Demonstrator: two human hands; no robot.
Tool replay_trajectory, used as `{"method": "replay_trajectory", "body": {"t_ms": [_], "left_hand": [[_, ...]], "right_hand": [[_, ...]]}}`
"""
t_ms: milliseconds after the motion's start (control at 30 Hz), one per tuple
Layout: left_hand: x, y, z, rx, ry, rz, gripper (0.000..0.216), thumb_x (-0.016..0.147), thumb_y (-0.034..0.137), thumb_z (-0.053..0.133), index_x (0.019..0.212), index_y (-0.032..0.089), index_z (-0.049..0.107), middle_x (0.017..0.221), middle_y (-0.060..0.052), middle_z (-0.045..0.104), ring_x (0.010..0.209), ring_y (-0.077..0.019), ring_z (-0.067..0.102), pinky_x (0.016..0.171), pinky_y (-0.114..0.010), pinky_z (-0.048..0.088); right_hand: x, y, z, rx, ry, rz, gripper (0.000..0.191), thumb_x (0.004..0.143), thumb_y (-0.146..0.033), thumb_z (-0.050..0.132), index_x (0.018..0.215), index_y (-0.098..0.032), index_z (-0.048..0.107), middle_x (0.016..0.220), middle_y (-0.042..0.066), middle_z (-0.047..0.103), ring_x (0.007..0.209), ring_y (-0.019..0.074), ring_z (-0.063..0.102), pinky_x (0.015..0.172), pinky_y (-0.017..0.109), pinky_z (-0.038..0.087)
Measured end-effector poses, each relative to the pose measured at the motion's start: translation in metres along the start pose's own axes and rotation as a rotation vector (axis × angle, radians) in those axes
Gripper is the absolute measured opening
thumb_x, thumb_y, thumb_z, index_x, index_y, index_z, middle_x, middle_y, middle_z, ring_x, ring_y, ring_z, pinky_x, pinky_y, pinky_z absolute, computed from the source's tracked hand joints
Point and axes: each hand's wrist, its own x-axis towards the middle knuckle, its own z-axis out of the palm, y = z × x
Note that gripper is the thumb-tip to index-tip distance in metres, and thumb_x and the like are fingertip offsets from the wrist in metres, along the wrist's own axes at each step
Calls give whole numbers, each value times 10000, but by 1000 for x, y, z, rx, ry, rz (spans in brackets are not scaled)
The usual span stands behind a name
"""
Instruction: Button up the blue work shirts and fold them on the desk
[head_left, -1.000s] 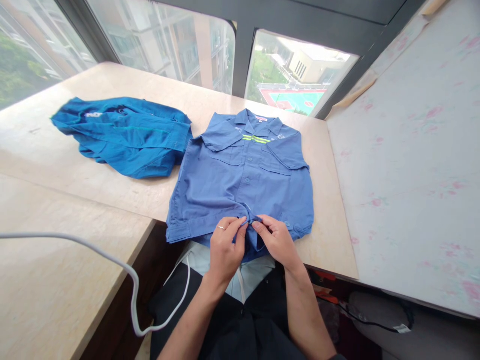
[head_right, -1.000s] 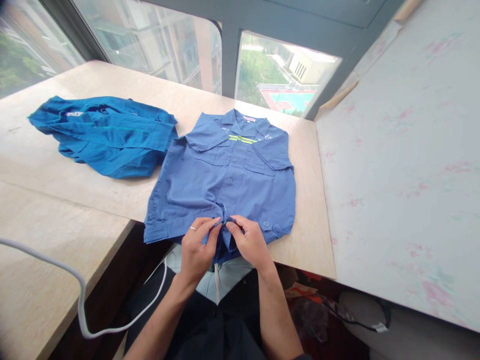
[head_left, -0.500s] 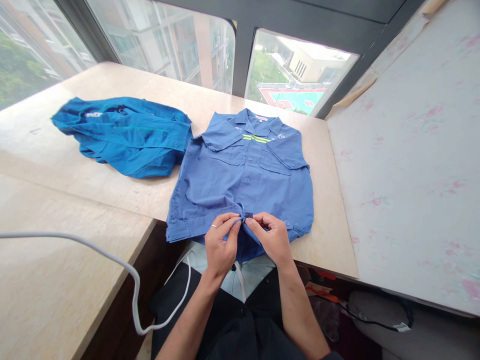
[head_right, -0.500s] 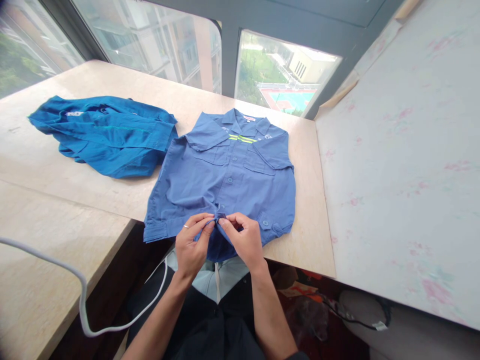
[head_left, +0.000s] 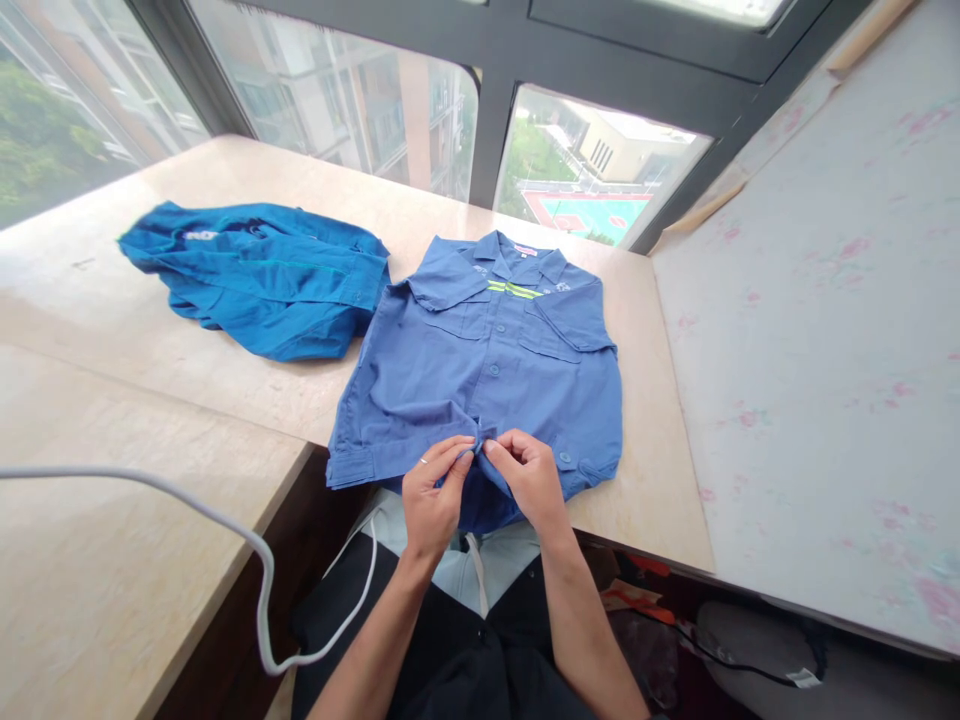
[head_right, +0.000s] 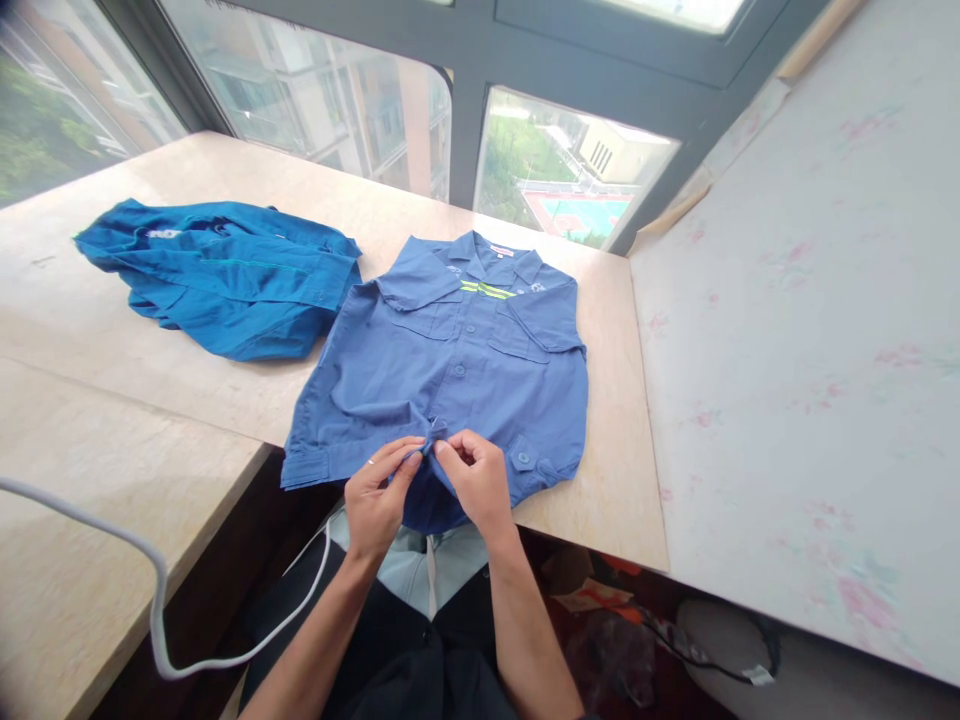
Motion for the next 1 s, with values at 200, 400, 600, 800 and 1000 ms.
{"method": "replay_trajectory", "body": {"t_ms": [200, 400, 600, 800, 1000], "left_hand": [[0, -4, -7, -165, 138, -157, 151, 840, 309, 683, 901, 202, 770, 955, -54, 746, 907, -190, 686, 835, -303, 545], [10, -15, -38, -129, 232, -138, 214, 854, 234, 593, 656, 168, 639, 890, -39, 676, 886, -168, 620, 790, -279, 487], [11, 8, -40, 234, 232, 142, 319, 880, 201, 528, 564, 184, 485, 815, -34, 613, 820, -163, 580, 754, -299, 454], [18, 23, 1, 442, -94, 317, 62, 871, 216, 583, 815, 195, 600, 1091, -81, 679, 1094, -235, 614, 944, -390, 477], [29, -13, 23, 687, -349, 274, 340, 840, 204, 598, 1177, 162, 578, 1189, -141, 673, 1130, -300, 619, 951, -451, 496]], "right_hand": [[12, 23, -10, 6, 170, -8, 320, 813, -396, 603, 614, -214, 431, 564, -68, 373, 549, 101, 351, 529, 232, 302], [9, 26, -38, 342, 439, 74, 354, 734, -432, 704, 650, -210, 441, 561, -88, 353, 516, 81, 326, 503, 216, 304], [10, 24, -52, 189, 543, -15, 319, 728, -391, 712, 937, -181, 595, 788, -3, 610, 715, 145, 580, 668, 270, 484], [4, 1, -43, -418, 379, -502, 362, 866, -161, 510, 1200, -231, 630, 1278, 108, 594, 1212, 241, 539, 1007, 459, 456], [28, -5, -25, -707, -134, -597, 405, 861, -78, 501, 1170, -260, 689, 1233, 72, 672, 1194, 252, 568, 1069, 473, 402]]}}
